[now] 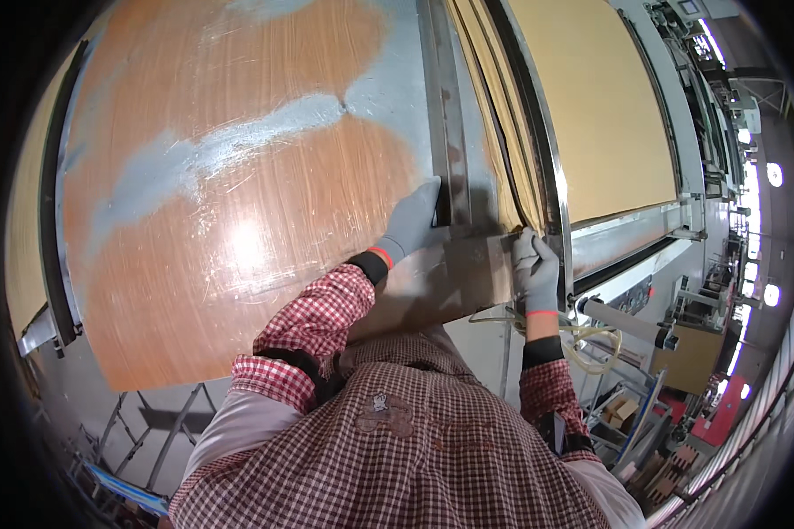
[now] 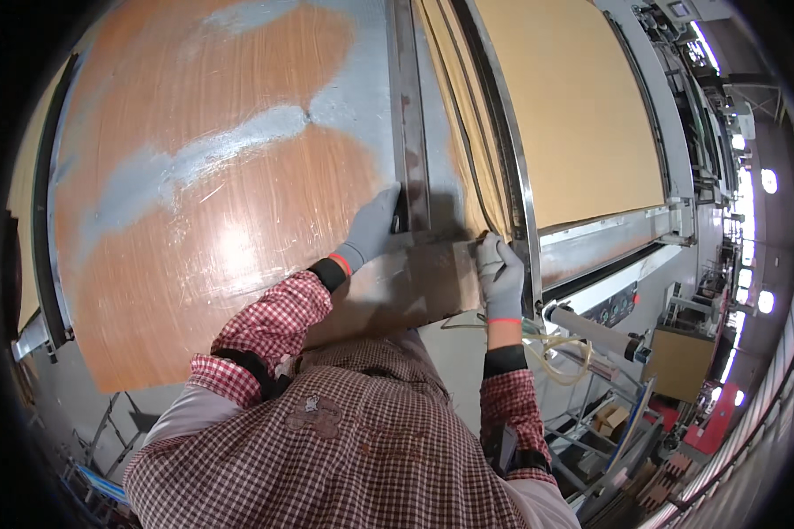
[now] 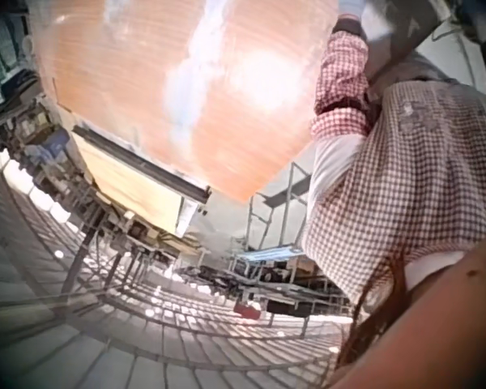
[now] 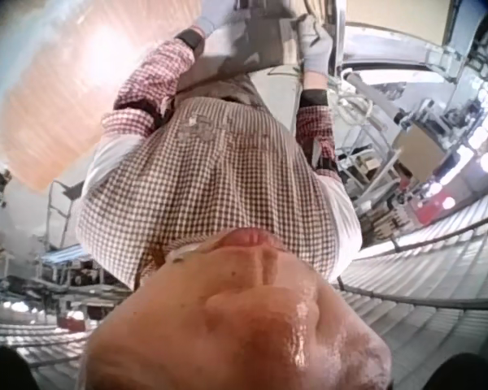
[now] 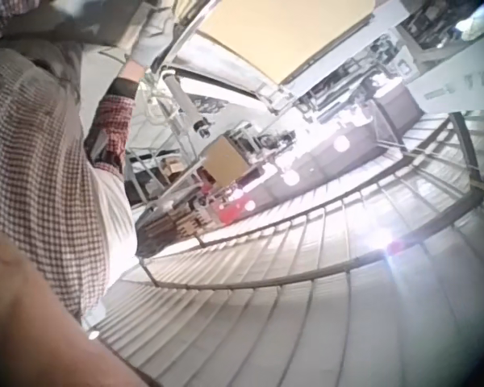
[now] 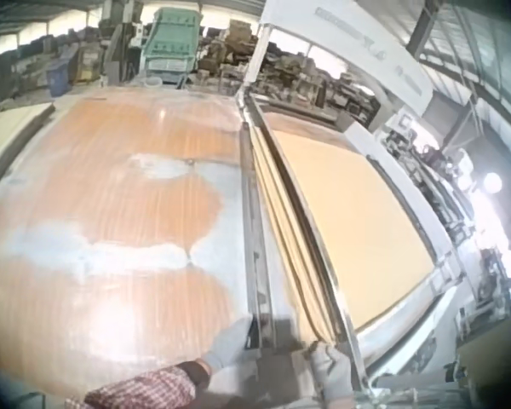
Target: Operating an industrial panel saw and handling wooden veneer strips and cardboard sheets in a factory setting.
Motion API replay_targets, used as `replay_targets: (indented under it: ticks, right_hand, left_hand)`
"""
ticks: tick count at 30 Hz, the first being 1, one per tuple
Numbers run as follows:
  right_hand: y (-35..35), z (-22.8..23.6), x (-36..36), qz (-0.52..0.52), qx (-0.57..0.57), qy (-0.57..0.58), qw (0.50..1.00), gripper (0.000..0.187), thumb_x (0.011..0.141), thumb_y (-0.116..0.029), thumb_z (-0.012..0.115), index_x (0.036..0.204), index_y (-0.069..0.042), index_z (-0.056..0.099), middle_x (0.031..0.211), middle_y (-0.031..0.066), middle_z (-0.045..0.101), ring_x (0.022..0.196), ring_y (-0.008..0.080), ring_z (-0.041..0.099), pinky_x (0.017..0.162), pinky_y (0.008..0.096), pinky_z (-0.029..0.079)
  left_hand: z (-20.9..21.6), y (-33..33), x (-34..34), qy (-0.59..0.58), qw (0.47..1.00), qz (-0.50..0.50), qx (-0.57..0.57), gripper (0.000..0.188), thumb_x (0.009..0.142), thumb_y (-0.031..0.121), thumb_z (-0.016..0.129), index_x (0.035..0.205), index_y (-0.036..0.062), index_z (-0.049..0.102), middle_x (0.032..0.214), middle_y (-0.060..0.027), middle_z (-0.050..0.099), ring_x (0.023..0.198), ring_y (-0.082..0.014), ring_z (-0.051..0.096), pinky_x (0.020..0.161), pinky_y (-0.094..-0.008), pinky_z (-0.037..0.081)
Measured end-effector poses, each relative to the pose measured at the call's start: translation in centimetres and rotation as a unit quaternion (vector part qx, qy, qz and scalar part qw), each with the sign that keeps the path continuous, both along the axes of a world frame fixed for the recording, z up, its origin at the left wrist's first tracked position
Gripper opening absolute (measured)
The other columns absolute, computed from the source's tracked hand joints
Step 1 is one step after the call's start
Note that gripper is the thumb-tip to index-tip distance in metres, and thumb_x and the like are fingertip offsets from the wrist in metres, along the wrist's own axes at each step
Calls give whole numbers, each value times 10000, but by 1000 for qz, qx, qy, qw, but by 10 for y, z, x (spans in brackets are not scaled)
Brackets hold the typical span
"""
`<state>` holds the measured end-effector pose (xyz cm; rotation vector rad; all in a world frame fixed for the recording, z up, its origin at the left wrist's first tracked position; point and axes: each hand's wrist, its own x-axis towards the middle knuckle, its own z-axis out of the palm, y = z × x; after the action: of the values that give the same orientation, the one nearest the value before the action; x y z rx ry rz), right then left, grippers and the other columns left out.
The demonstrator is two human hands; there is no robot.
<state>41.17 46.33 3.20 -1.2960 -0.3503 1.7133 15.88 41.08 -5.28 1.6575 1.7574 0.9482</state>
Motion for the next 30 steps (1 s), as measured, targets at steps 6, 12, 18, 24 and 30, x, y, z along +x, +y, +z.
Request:
replay_targets:
  ticks: [6,12,18,24,30]
  right_hand:
    - [-44,-66,-12,176,-40,69,981,403,958,-276,444,1304,-70,464,1240,78,539,1093,188,547,914,338,449]
    - [-44,-48,-103,159,82,-129,975,177,937,-201,526,1033,-69,595,911,-28,566,787,68,504,749,213,401]
    - [-53,-50,-35,284,153,-378,868,362,920,-175,498,1207,44,524,1065,142,614,931,216,601,774,332,472]
    - [-112,-10,47,278,203,-629,697,417,771,-59,624,1174,22,549,1107,155,617,954,237,613,794,322,488]
    - [-27,8,-69,-37,35,160,986,217,856,-48,558,1062,21,568,1044,88,607,1033,230,564,899,298,437]
  left_hand:
    - [38,23,-20,-381,912,-138,64,665,756,138,670,1337,13,372,1199,-136,533,1141,-262,495,937,-375,424]
    - [-27,91,-82,-357,929,97,-18,671,756,205,710,1313,-20,411,1159,-182,523,1069,-259,523,913,-330,449]
    - [74,211,-62,-335,936,40,-96,927,651,377,755,1327,-101,337,1302,-277,422,1231,-377,411,1043,-379,335]
    - [8,204,34,-60,947,279,150,843,550,295,763,1189,-103,385,1239,-302,421,1159,-405,425,930,-406,408]
    - [41,227,-87,-391,896,199,71,468,601,112,729,972,-55,499,860,-174,586,756,-252,606,669,-376,504]
